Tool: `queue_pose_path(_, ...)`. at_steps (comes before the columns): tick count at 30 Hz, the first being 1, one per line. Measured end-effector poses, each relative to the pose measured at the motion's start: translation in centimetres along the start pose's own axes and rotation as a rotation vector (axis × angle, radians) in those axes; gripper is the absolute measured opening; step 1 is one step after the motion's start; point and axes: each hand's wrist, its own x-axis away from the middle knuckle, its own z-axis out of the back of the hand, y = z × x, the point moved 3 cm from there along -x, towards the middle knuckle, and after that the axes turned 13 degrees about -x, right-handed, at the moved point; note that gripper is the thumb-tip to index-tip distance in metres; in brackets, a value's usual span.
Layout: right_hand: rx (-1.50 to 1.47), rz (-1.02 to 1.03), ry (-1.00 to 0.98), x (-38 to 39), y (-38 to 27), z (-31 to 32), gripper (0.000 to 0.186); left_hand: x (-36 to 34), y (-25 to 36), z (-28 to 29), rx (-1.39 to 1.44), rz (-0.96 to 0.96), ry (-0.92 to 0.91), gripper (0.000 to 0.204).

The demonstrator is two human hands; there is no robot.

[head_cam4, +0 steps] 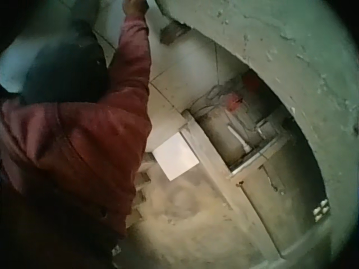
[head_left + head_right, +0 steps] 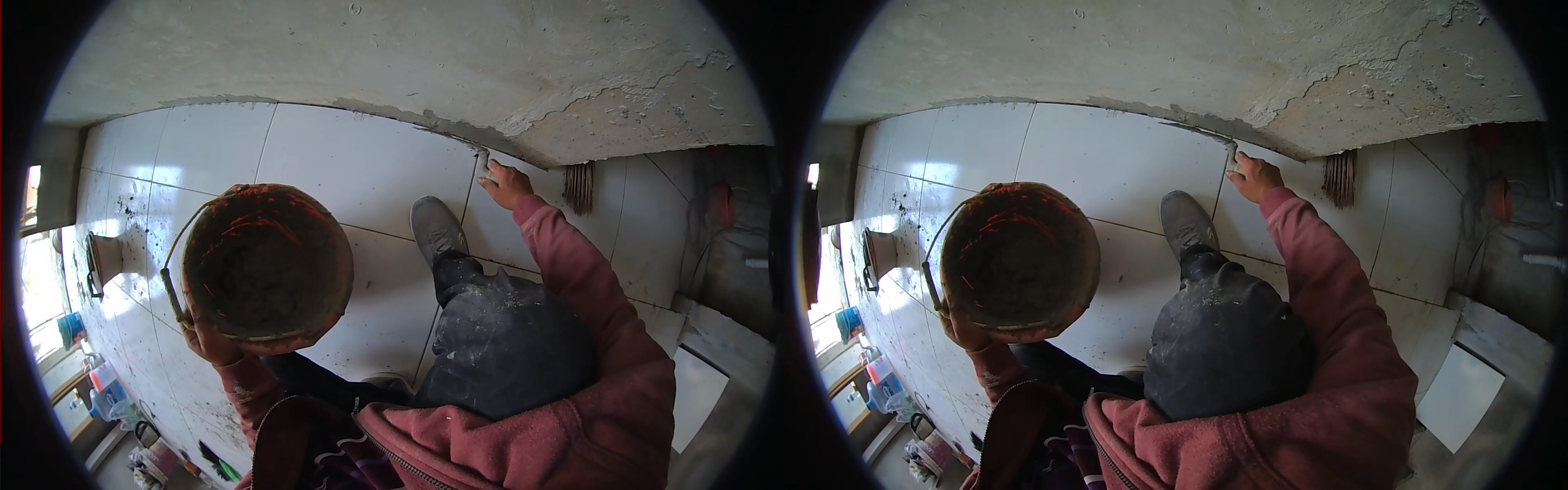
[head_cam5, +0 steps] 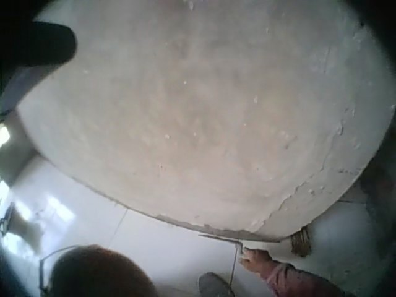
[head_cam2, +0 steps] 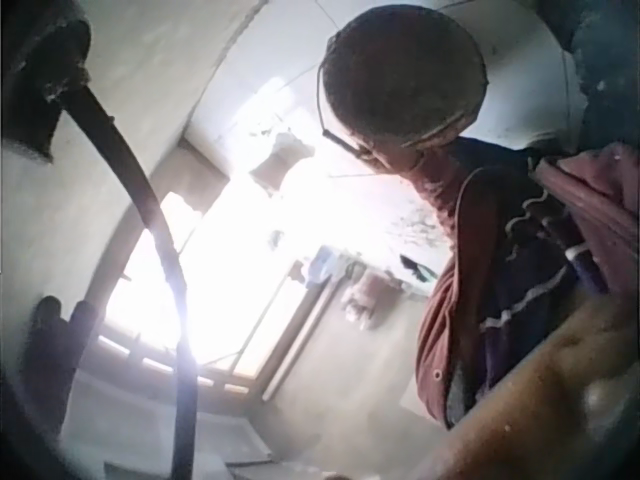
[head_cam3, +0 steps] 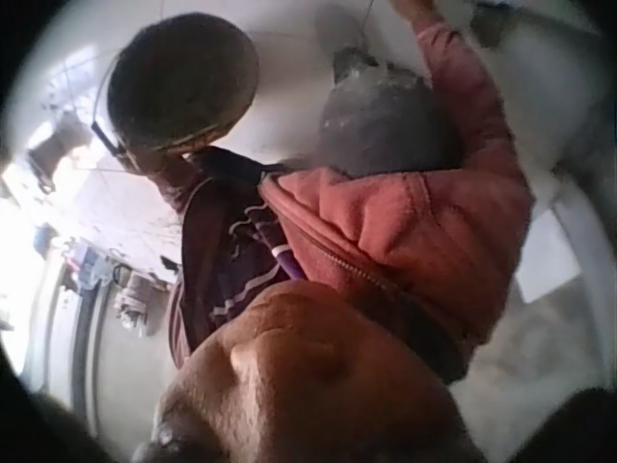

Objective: Applying mortar to the base of a wall using a trowel.

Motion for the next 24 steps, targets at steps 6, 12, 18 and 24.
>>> queue_pose_path(6, -0.020, -0.106, -0.016, -3.2, 0.9, 0.9, 0.052, -0.2, -0.7, 0.4, -0.039, 0.004, -0.011, 0.017)
queue_pose_path(12, -0.058, 0.035, 0.098, 0.1, -1.4, 0.1, 0.052, 0.2, -0.8, 1.2, -0.073, -0.001, 0.074, 0.017)
queue_pose_path(18, 0.000, -0.072, -0.081, -1.9, -3.1, -3.3, 0.044, 0.3, 0.3, 0.1, -0.082, -0.002, 0.083, 0.018)
queue_pose_path(24, -0.150, -0.246, -0.050, -1.6, -3.4, -4.5, 0.048, -0.4, -1.6, 1.8, -0.056, -0.001, -0.029, 0.020)
